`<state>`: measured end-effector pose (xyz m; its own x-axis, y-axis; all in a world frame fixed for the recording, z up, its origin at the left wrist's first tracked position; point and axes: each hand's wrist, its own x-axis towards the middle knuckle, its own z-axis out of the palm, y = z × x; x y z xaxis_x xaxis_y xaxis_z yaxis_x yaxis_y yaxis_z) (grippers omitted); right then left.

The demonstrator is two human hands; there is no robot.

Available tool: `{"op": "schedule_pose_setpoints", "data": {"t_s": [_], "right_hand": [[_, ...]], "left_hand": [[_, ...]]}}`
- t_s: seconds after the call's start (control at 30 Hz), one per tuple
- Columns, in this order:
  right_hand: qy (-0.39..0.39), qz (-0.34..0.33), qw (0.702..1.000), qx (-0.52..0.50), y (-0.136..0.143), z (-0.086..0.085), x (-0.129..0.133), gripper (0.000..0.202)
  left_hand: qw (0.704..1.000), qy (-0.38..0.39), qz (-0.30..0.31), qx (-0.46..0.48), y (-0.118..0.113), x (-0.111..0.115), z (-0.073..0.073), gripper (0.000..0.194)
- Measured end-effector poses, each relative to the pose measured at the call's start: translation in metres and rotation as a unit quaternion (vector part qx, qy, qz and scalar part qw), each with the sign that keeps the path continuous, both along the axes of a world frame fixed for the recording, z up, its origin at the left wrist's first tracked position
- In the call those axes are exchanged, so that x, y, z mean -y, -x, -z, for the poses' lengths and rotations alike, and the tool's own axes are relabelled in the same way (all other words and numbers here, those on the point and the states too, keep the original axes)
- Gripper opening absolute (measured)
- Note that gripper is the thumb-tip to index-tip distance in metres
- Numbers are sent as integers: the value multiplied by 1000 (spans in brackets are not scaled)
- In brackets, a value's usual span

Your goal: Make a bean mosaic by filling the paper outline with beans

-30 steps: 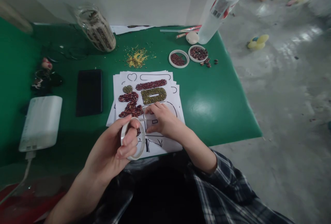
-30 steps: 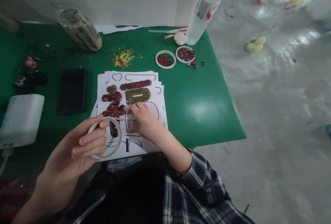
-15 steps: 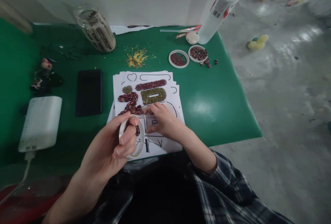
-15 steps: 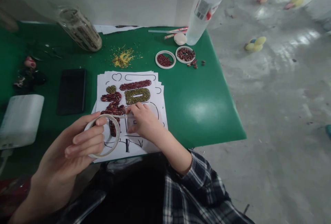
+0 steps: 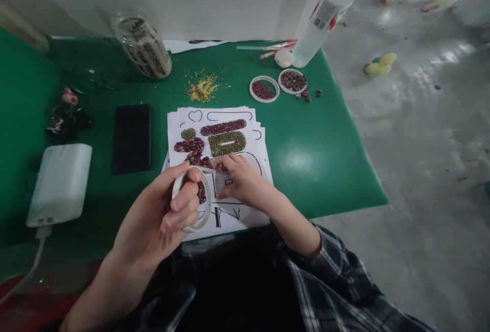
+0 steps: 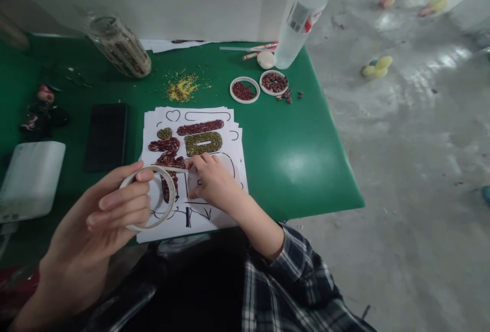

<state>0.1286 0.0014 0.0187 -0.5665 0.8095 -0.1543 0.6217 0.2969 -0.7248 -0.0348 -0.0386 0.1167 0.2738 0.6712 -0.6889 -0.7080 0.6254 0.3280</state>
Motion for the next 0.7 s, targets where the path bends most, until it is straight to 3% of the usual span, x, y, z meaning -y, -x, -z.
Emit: {"op": "schedule_pose_setpoints", "data": {"t_s": [0.2,0.37,0.57,0.7], "right_hand": [[-7,0,1000,8,1,2,0,53],[5,3,1000,21,2,4,-1,58],[14,4,999,-45,-3,6,-1,66],[50,44,983,-173,-16,0,5,43]], "left_hand": [[995,-97,-10,-5,15,6,-14,49],[994,-101,9,-37,22,15,-25,39],[991,-107,8,-74,16,37,-20,36],[971,-118,-30,-206,23,55,-9,40]]}}
